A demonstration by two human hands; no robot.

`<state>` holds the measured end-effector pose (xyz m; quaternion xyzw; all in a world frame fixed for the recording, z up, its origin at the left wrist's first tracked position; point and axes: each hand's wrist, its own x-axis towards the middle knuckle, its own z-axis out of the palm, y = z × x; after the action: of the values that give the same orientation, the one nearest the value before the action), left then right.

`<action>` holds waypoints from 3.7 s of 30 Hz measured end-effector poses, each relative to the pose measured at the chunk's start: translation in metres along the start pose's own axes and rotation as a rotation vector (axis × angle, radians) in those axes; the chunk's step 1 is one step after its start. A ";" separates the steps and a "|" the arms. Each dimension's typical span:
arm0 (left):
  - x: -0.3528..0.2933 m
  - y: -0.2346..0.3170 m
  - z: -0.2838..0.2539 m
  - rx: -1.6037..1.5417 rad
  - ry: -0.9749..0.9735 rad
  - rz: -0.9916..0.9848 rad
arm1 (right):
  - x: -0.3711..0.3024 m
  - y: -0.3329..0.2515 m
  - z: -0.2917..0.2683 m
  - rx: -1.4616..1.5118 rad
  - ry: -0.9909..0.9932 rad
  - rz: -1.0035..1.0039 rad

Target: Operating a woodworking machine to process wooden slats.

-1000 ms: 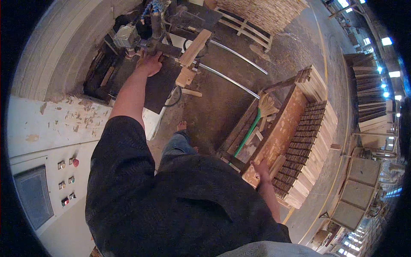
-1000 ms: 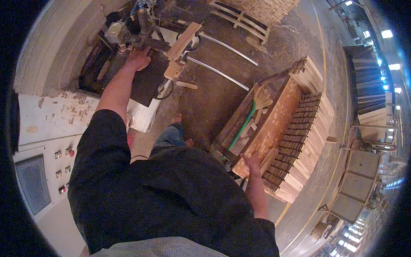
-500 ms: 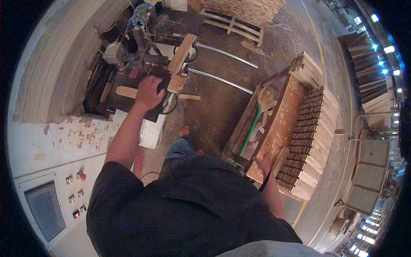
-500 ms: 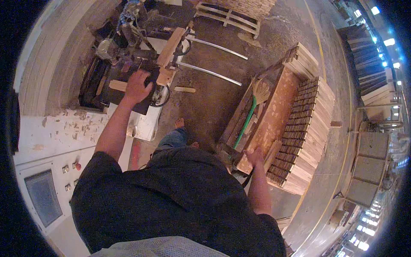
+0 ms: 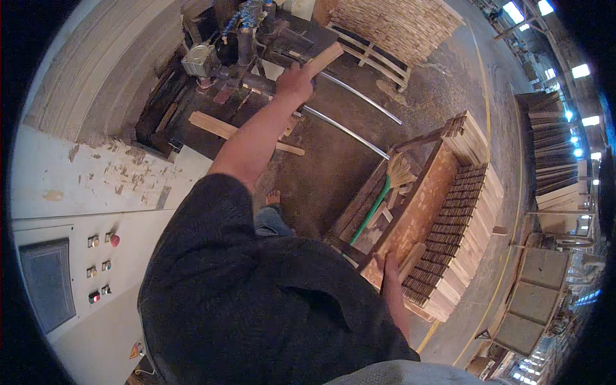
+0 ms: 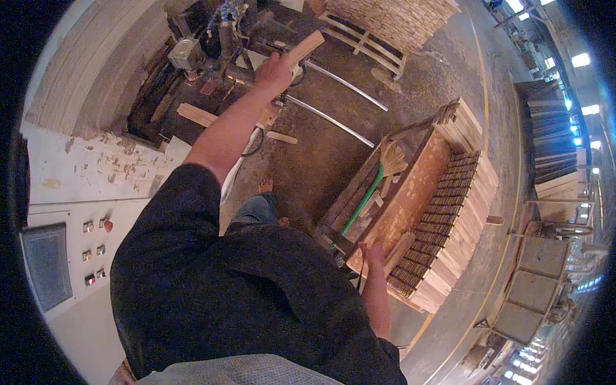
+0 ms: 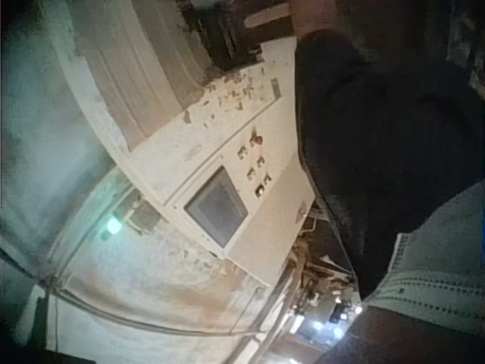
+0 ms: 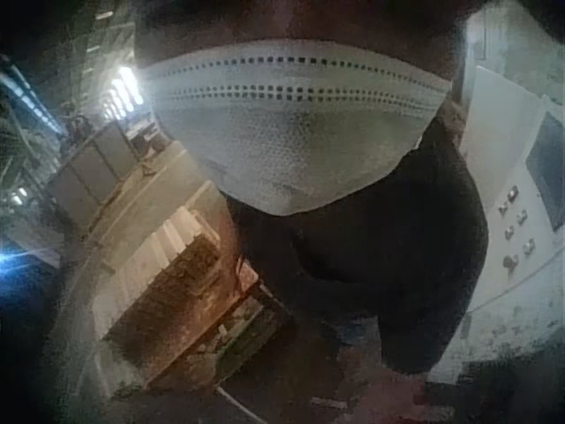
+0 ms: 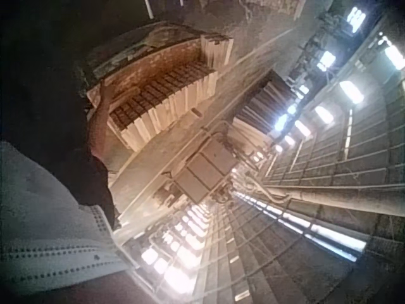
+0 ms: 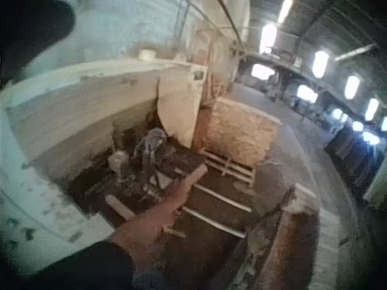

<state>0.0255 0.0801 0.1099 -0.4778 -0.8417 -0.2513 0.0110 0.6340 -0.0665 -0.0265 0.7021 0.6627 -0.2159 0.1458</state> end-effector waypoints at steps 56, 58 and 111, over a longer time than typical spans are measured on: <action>-0.154 -0.130 -0.079 0.660 -0.505 0.260 | -0.071 -0.039 -0.024 0.149 0.263 0.228; -0.158 -0.100 -0.082 0.567 -0.450 0.452 | -0.089 -0.065 -0.042 0.252 0.349 0.097; 0.040 -0.009 0.013 0.230 -0.476 -0.010 | -0.026 -0.118 0.038 0.364 0.308 -0.262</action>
<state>-0.0010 0.1141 0.1054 -0.5150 -0.8458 -0.0347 -0.1345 0.5119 -0.0987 -0.0367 0.6495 0.7127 -0.2390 -0.1143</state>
